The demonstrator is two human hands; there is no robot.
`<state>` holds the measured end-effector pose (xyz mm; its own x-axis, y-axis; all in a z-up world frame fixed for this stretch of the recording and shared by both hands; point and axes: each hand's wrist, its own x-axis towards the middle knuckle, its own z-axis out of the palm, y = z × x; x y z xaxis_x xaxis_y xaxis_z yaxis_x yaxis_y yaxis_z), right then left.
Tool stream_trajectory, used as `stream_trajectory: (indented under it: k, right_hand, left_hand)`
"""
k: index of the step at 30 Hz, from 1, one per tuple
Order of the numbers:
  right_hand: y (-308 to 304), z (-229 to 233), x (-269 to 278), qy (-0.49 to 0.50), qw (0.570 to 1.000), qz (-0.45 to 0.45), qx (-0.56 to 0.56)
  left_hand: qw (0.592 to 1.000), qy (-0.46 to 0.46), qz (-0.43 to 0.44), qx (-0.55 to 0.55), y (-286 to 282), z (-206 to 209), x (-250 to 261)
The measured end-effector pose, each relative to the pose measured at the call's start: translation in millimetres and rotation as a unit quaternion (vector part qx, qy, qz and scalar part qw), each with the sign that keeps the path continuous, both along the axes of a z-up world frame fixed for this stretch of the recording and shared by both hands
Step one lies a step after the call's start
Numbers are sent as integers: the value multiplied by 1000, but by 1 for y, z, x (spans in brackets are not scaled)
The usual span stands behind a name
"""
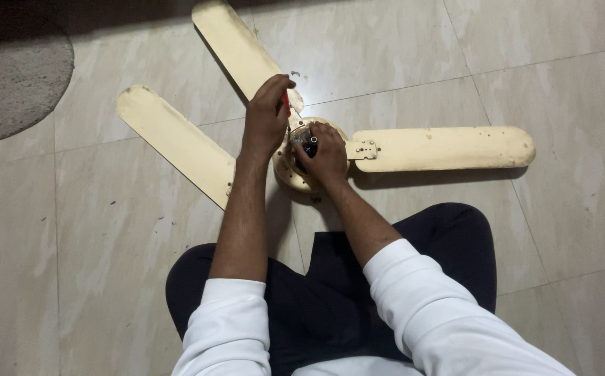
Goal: The person sits on the floor and uses a red-handled screwdriver to attach three fan blades to the central hub of an electric fan. They sequentially align each blade and tighten the screws to secure them in place.
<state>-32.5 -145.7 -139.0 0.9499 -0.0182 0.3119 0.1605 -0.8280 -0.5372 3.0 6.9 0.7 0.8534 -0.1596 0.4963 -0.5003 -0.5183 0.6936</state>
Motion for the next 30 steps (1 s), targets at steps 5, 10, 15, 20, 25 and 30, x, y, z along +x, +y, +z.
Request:
stream_trajectory:
  k: [5,10,15,20,25,30]
  right_hand:
    - [0,-4,3,-13,1000,4,-11]
    - [0,-2,1,-15,1000,4,9]
    - [0,-1,0,-19,1000,0,2]
    - [-1,-2,2,-17,1000,6,11]
    - [0,-5,1,-34,999,1,-1]
    - [-1,-7,4,-7,1000,1,-16]
  left_hand:
    - [1000,19,12,-15,-5,-4,1]
    - [996,45,81,-13,-8,4,-4]
    - [981,122,88,-120,-8,7,-6]
    - [993,57,61,-78,-2,3,-5]
    - [995,96,30,-24,-2,1,-1]
    - [995,97,-18,-22,4,-4,5]
